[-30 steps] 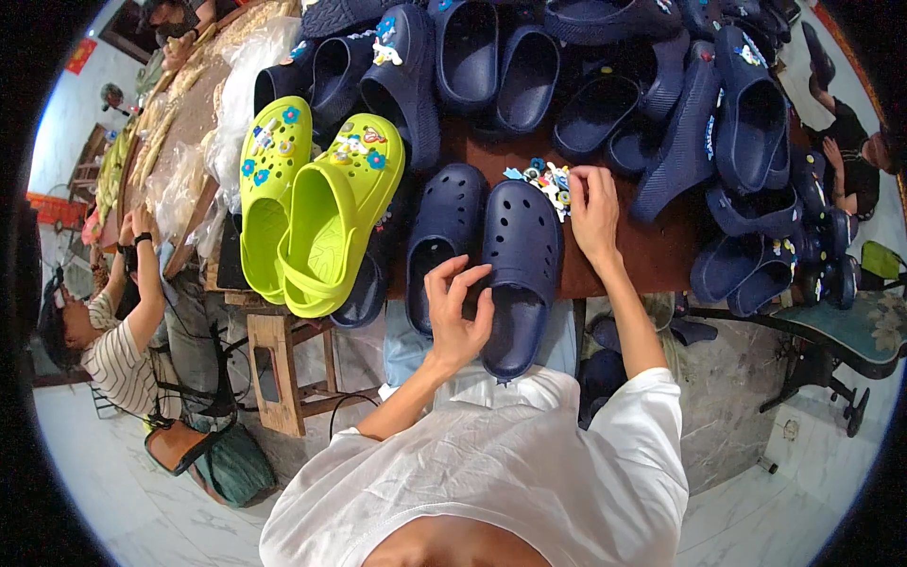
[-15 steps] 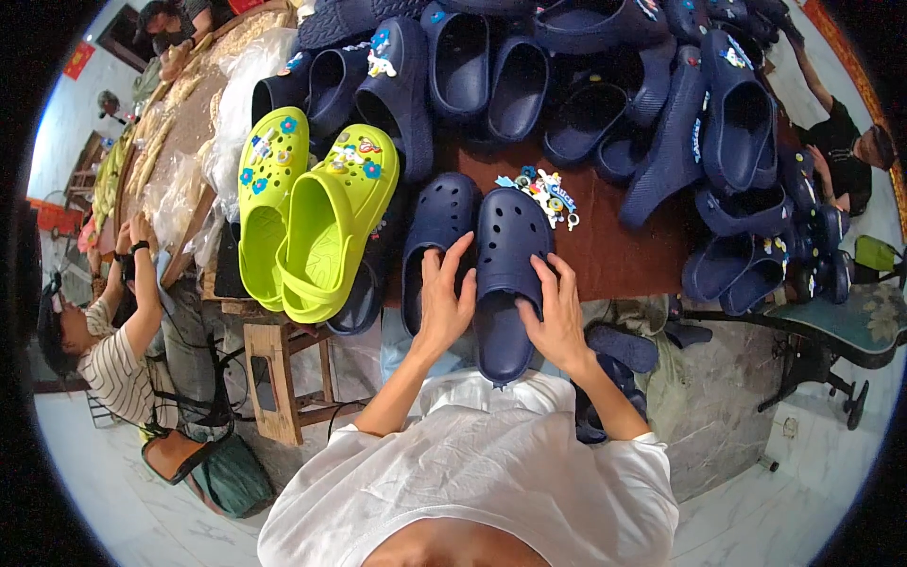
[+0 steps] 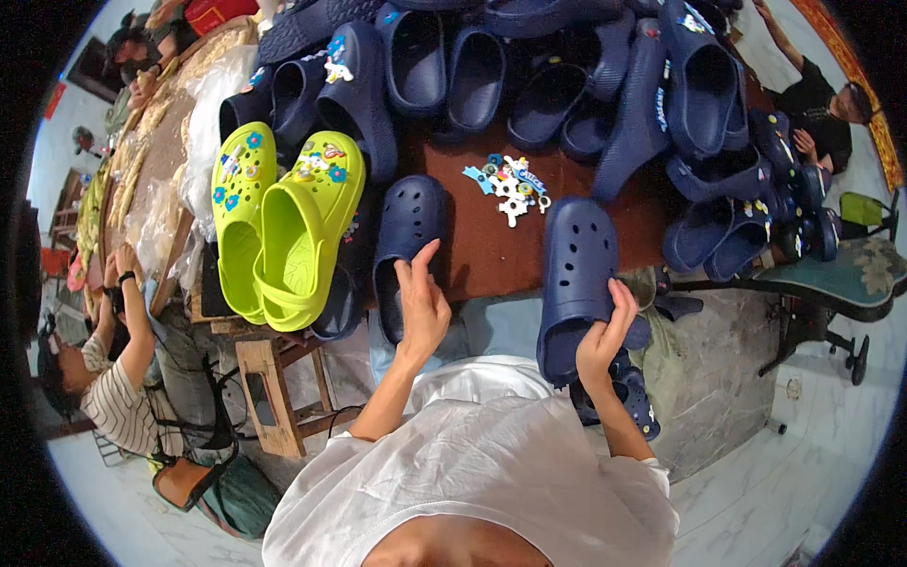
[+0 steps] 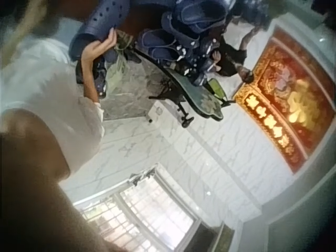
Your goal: Attaching decorative charms to rubber clog shoes in a manufacturing facility.
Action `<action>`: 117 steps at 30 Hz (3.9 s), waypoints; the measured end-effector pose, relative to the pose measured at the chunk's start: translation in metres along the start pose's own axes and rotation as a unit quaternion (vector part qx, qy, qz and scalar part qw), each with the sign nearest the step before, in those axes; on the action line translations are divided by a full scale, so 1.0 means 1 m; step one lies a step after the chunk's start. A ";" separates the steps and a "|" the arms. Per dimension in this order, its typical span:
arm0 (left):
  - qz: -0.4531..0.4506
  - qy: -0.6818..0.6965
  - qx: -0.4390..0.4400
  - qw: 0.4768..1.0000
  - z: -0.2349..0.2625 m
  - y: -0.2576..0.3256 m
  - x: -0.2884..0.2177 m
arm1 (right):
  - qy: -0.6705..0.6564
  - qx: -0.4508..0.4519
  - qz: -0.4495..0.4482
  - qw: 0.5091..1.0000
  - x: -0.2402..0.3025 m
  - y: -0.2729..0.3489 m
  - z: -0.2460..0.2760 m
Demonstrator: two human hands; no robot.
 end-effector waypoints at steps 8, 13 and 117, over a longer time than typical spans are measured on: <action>0.032 0.000 0.023 0.999 -0.007 0.005 0.007 | -0.015 -0.126 -0.222 0.967 -0.067 0.004 0.023; 0.004 0.005 0.014 1.000 -0.004 0.006 0.007 | -0.004 -0.132 -0.237 0.962 -0.071 -0.029 0.011; 0.407 0.350 0.100 0.838 -0.033 0.039 0.061 | -0.263 0.563 0.024 0.783 0.077 -0.122 -0.187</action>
Point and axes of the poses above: each hand's wrist, its own y-axis away from the middle knuckle, its own z-axis out of the back of the hand, x = y × z, the point moved 5 cm from there along -y, towards the middle knuckle, and after that the axes turned 4 degrees about -x, right-handed, at the moved point
